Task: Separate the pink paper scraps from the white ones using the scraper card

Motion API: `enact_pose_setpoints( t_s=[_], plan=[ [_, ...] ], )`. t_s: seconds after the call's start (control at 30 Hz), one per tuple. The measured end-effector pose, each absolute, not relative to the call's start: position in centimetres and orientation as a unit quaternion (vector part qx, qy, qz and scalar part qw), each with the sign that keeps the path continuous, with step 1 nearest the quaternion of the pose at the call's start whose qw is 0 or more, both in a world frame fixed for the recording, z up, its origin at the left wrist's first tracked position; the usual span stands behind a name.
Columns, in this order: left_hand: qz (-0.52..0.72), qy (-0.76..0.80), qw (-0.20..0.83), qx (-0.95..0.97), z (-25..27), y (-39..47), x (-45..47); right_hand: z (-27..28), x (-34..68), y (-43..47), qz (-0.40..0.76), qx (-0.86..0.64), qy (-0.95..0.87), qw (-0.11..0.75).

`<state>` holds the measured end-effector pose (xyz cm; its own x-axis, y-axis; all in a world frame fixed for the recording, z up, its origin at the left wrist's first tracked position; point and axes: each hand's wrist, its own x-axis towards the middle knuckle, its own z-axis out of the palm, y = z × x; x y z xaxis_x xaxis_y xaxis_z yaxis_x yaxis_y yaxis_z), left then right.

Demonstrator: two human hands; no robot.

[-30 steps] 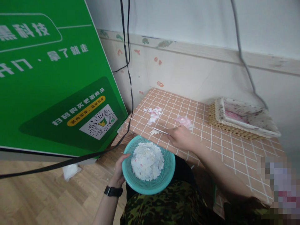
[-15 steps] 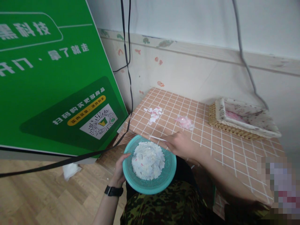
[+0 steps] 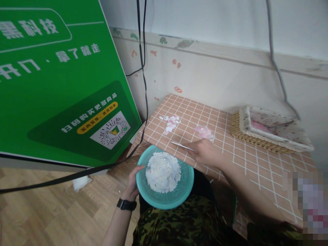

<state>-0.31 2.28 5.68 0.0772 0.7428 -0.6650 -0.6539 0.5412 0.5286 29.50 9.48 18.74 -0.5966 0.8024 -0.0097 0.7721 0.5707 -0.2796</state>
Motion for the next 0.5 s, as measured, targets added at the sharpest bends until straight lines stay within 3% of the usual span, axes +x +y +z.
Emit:
enact_pose_setpoints(
  t_s=[0.5],
  plan=[
    [0.46,0.496,0.735,0.041,5.8,2.1,-0.3,17.4,25.3,9.5,-0.038,-0.546,-0.836,-0.029]
  ],
)
